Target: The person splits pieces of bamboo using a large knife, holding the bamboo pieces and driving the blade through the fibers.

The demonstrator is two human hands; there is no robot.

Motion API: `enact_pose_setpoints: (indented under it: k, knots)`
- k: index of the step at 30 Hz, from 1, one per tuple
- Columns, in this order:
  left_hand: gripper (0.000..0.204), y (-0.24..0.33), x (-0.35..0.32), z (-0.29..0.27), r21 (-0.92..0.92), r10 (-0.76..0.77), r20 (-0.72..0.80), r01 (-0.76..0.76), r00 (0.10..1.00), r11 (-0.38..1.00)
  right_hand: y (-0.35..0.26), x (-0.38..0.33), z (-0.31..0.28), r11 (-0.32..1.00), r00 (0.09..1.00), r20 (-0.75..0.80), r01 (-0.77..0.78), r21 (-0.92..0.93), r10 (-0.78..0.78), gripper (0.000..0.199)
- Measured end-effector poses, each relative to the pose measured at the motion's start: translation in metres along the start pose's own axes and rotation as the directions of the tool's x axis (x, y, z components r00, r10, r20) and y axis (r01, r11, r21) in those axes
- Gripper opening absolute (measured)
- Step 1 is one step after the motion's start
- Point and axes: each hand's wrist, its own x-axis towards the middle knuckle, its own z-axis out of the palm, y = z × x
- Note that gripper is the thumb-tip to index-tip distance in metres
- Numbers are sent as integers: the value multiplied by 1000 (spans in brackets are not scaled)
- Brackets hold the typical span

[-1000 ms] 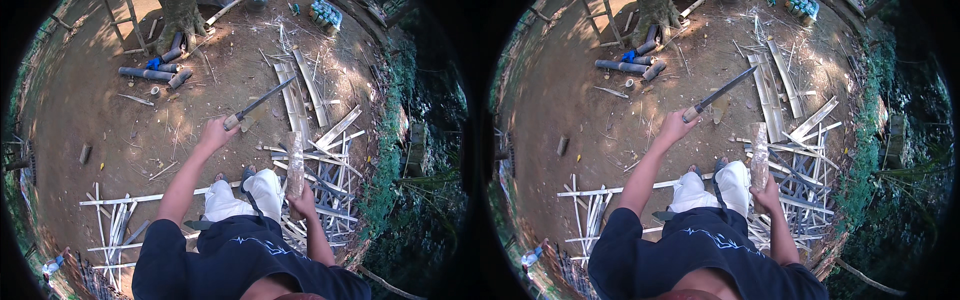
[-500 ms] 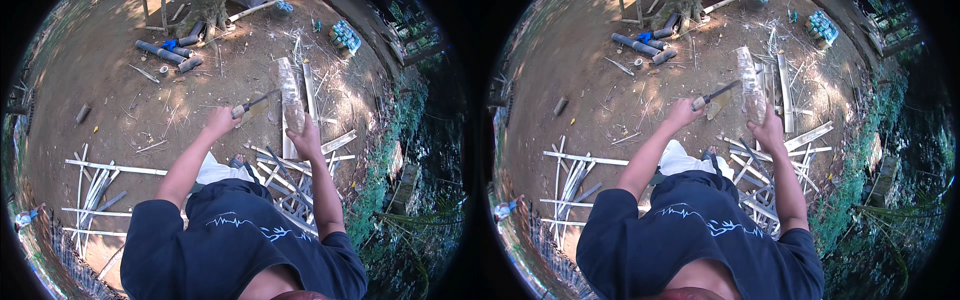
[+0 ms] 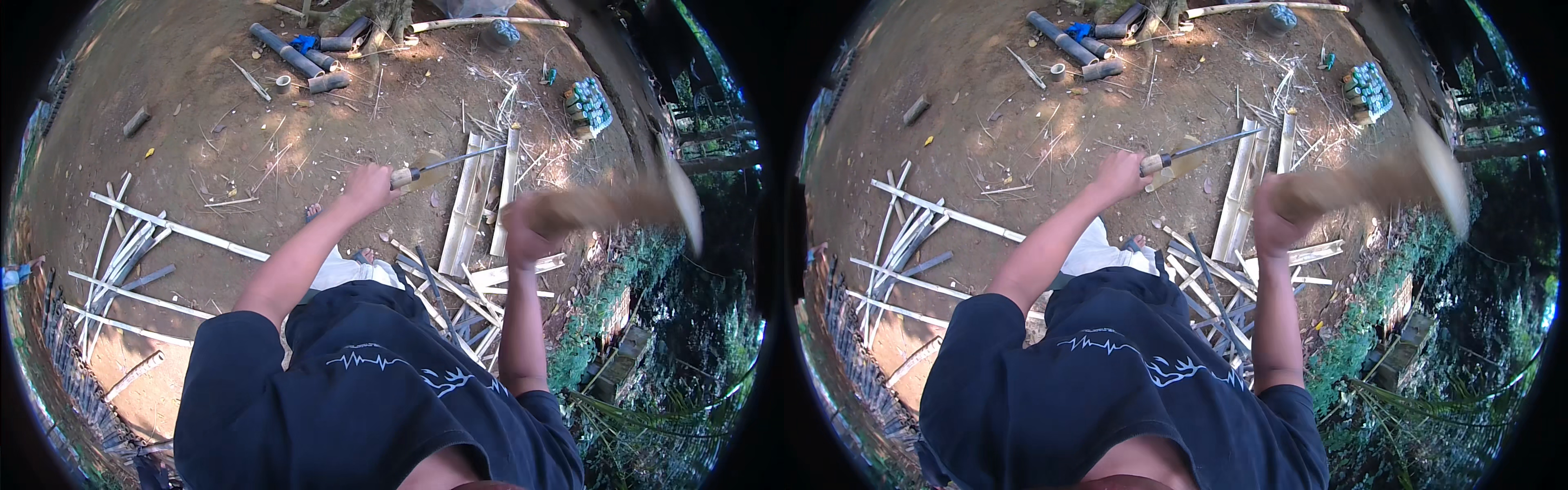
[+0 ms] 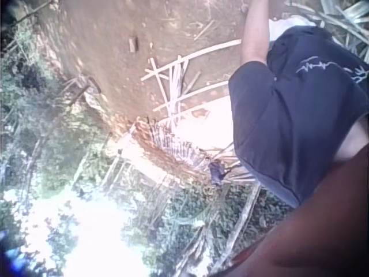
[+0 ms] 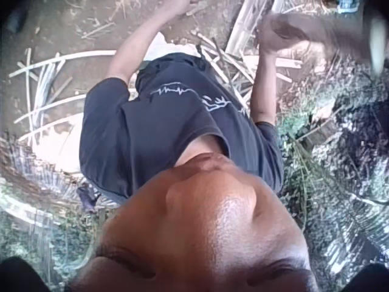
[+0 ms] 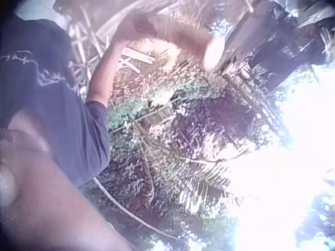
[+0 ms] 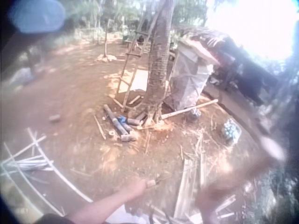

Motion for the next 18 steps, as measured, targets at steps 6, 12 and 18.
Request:
enact_pose_setpoints:
  k: [6, 12, 18]
  knots:
    - [29, -31, 13, 63, 138, 20, 130, -38, 991, 990, 179, -15, 62, 933, 899, 367, -105, -344, 237, 67]
    - [31, -39, 37, 71, 36, -169, 114, 166, 979, 985, 87, 18, -6, 991, 999, 40, -41, 130, 36, 64]
    - [37, -59, 57, 80, -21, -117, 76, 119, 990, 993, -13, 85, -88, 835, 635, -678, 548, 58, -370, 57]
